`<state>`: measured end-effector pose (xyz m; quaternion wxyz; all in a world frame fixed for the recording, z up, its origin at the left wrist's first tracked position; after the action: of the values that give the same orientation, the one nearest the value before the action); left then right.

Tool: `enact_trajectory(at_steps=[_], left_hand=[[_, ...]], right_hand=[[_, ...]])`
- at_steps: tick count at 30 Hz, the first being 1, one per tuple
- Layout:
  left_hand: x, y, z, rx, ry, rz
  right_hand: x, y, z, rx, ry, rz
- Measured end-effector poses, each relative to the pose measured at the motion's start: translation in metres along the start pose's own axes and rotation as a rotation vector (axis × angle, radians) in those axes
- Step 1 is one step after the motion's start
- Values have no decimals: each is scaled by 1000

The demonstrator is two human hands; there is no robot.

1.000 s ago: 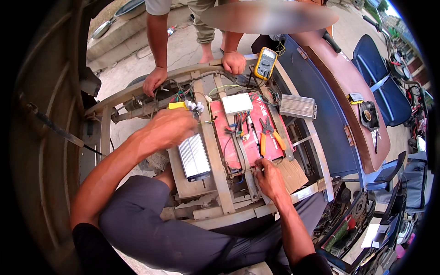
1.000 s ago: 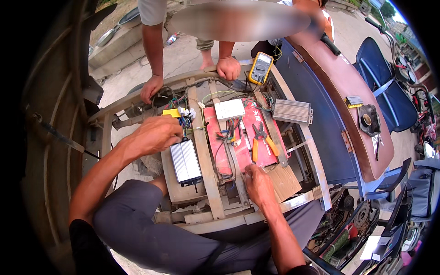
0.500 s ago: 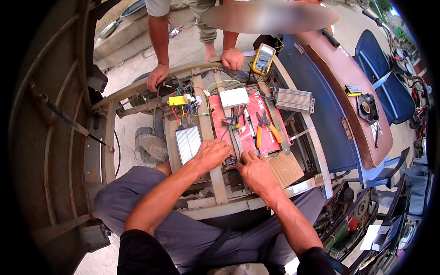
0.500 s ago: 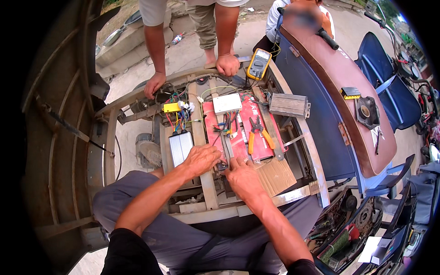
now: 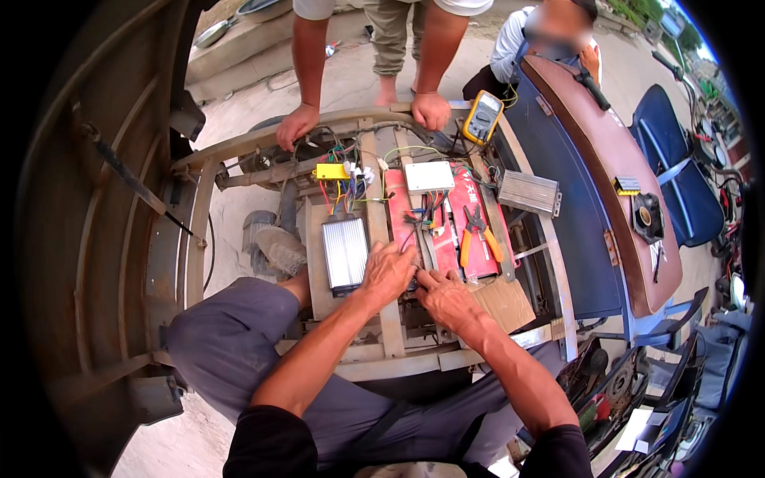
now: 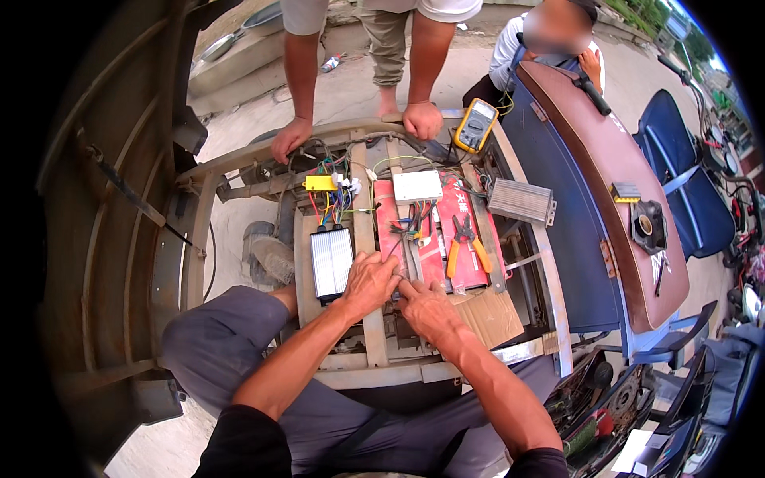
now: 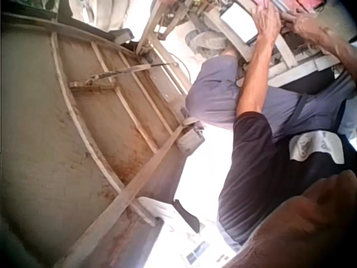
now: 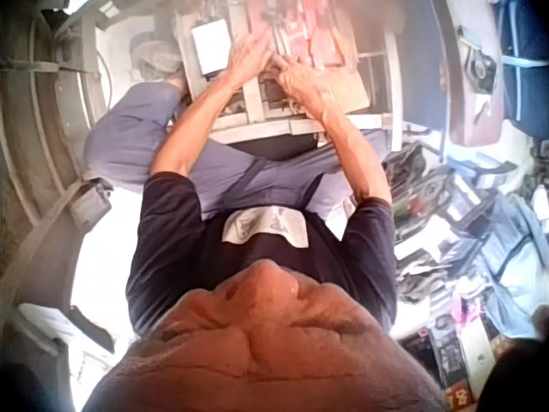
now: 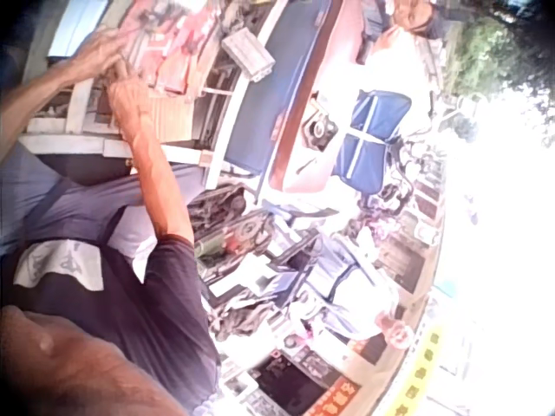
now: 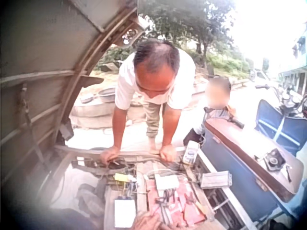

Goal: The person repairs the electrical wiring on a motorcycle chassis by stripping wires, connecting them to a terminal block, and securing connections with a screwdriver.

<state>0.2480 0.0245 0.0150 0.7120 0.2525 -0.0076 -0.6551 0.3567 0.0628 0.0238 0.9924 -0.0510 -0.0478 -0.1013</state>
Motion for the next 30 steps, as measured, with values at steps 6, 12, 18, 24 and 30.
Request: enact_trajectory(at_steps=[6,12,18,24,30], left_hand=[[2,0,-1,11,-62,-18],[3,3,6,21,-69,-24],[6,5,9,127,-139,-7],[14,14,9,105,-120,-4],[24,20,-21,-6,-125,128]], right_hand=[[-1,-17,5,162,59,62],[-2,-8,-4,-13,49,-6],[2,35,-12,-608,48,-210],[3,52,-20,-898,34,-336],[6,58,-23,-1049,-10,-422]])
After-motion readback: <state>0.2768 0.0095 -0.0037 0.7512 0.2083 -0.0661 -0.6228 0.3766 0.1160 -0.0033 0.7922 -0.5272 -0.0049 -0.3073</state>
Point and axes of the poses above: each hand's wrist, its own x-axis away from the middle knuckle, its own z-axis out of the back of the hand, y = z × x, the point moved 7 cm from there along -x, towards the middle knuckle, and after that the axes turned 13 degrees about -z, right-handed, at the moved point
